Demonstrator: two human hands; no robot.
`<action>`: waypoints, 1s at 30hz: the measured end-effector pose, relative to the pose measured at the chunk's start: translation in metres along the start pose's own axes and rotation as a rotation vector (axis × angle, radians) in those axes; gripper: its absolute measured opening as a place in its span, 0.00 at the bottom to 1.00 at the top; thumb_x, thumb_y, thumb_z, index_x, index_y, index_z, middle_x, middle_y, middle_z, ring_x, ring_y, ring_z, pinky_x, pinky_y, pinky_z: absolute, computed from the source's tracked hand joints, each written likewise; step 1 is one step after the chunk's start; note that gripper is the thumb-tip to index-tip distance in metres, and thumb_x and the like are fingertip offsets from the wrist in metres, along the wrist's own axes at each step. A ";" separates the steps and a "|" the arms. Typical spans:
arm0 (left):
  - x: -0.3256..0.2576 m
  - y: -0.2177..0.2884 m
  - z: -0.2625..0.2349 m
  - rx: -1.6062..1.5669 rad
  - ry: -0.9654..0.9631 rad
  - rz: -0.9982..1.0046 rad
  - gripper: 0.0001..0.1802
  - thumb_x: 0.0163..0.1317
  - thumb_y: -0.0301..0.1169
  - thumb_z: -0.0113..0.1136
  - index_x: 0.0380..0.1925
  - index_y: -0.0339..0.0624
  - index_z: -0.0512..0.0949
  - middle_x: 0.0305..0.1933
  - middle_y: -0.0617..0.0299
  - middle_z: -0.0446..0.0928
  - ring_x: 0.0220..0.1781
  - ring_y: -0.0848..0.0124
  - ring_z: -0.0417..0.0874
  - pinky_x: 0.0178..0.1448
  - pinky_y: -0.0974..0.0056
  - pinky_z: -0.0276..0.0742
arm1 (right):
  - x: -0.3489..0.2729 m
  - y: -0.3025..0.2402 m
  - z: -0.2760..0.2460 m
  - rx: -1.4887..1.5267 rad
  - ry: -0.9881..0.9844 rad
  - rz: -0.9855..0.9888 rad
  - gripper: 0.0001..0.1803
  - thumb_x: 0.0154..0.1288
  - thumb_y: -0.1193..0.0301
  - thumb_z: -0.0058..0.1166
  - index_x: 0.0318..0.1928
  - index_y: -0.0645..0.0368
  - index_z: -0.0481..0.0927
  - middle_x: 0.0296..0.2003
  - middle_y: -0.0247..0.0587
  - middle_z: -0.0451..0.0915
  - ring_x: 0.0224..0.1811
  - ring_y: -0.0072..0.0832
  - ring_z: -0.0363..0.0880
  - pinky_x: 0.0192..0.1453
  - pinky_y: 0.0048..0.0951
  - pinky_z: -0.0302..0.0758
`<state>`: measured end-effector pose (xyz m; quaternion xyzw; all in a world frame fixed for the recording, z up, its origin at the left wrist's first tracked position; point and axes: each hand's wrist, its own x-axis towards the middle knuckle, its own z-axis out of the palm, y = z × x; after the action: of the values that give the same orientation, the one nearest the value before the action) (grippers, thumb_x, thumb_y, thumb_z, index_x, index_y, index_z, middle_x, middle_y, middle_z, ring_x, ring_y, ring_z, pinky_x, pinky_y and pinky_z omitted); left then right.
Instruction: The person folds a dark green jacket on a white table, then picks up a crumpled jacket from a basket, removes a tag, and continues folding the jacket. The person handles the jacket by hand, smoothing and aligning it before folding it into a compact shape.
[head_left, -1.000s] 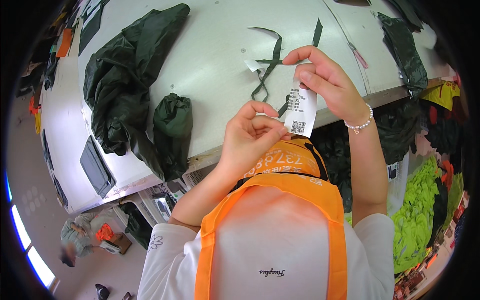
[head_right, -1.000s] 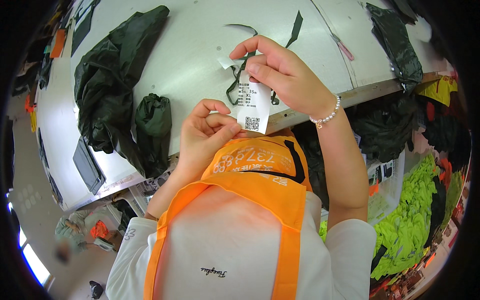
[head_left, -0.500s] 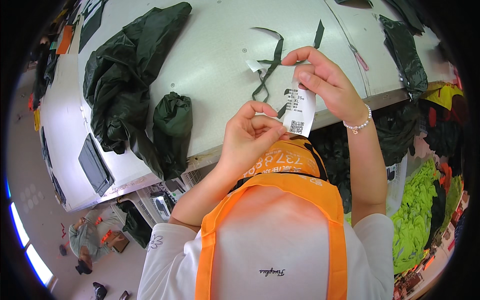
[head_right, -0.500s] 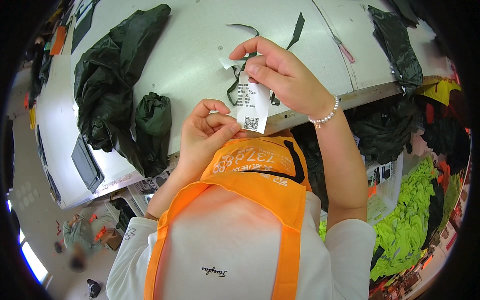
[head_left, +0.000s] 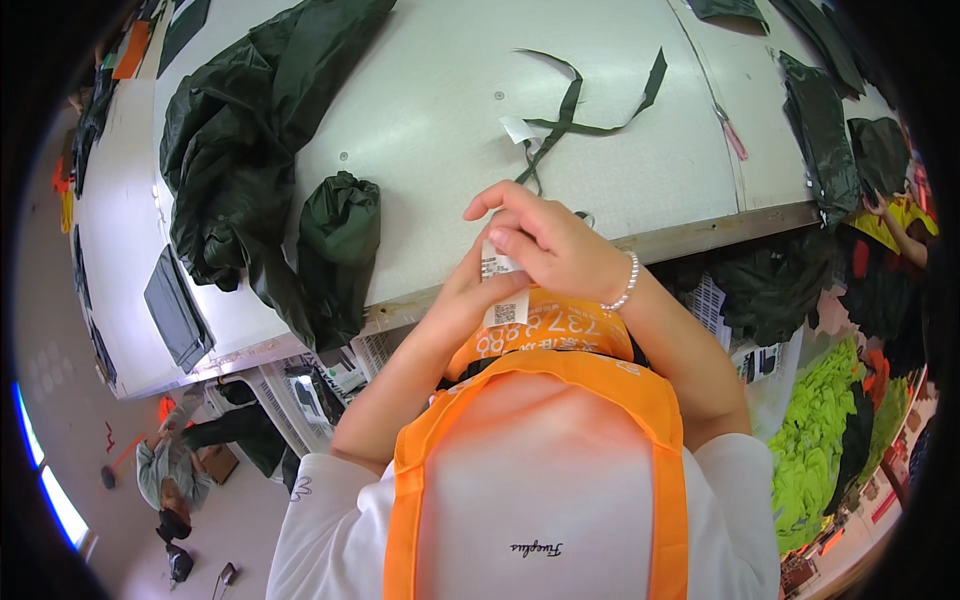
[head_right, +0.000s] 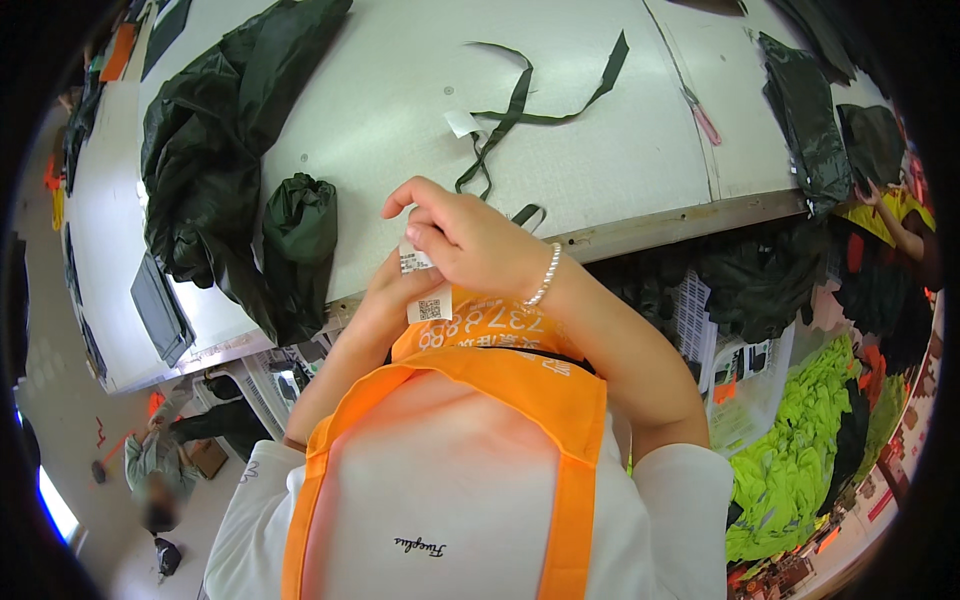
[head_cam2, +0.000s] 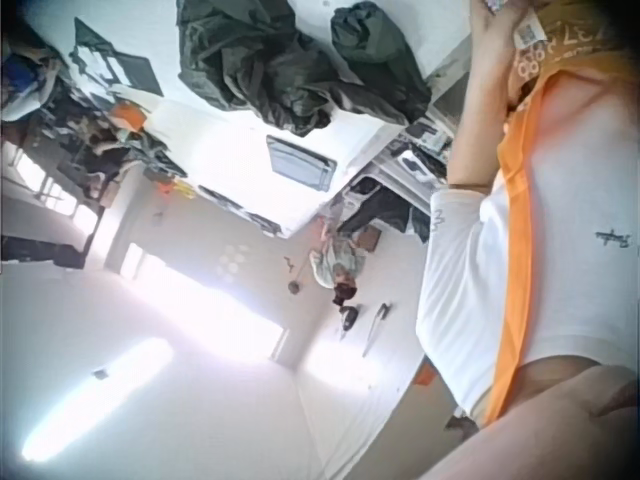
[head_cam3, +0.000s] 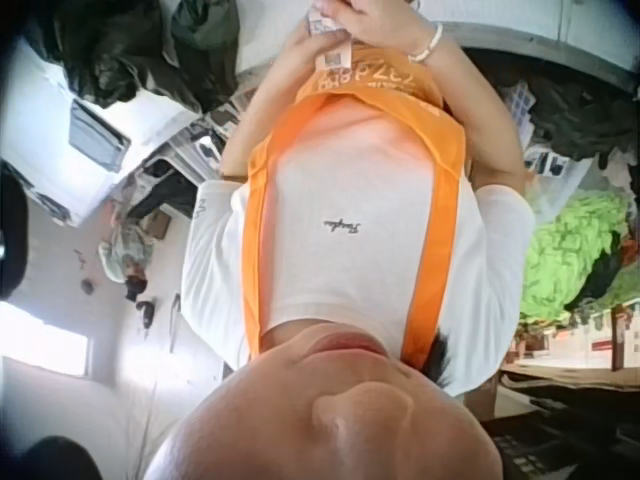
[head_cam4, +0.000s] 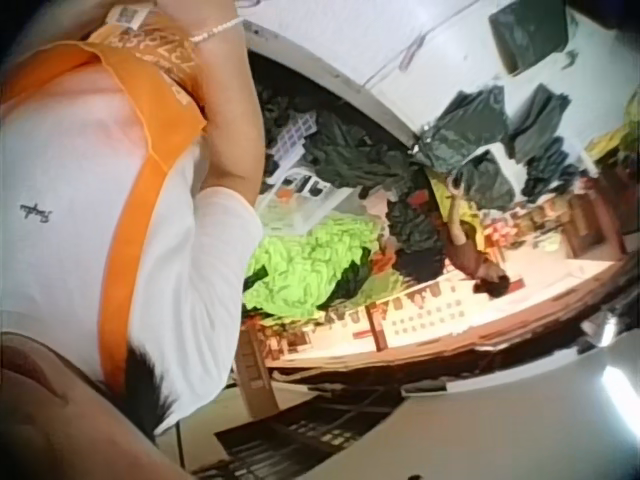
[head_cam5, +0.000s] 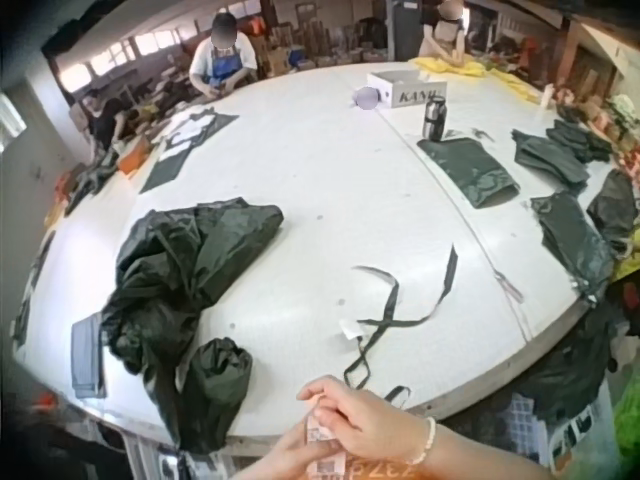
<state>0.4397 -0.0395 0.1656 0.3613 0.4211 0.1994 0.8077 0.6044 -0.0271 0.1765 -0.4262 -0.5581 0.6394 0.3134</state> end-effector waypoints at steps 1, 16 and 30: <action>-0.003 -0.001 -0.002 -0.047 0.028 -0.058 0.30 0.59 0.30 0.51 0.61 0.32 0.58 0.50 0.54 0.71 0.54 0.67 0.74 0.56 0.65 0.69 | 0.005 0.002 0.002 -0.019 0.019 -0.007 0.13 0.66 0.74 0.44 0.51 0.60 0.68 0.27 0.32 0.75 0.31 0.19 0.73 0.39 0.21 0.71; 0.020 0.024 -0.033 0.207 0.464 0.204 0.13 0.60 0.30 0.57 0.43 0.37 0.73 0.20 0.70 0.65 0.26 0.79 0.68 0.37 0.72 0.69 | 0.070 0.071 -0.063 -0.371 0.317 0.339 0.12 0.52 0.68 0.57 0.30 0.66 0.78 0.21 0.47 0.77 0.24 0.34 0.76 0.32 0.30 0.71; 0.017 0.029 -0.002 -0.159 0.256 0.101 0.08 0.55 0.28 0.61 0.23 0.38 0.72 0.16 0.69 0.65 0.17 0.77 0.66 0.31 0.69 0.71 | 0.010 -0.015 -0.066 0.026 0.186 0.025 0.07 0.65 0.71 0.53 0.37 0.62 0.77 0.26 0.28 0.77 0.28 0.11 0.71 0.32 0.17 0.70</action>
<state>0.4467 -0.0085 0.1776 0.2885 0.4849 0.3167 0.7624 0.6575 0.0138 0.1885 -0.4866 -0.5127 0.6081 0.3614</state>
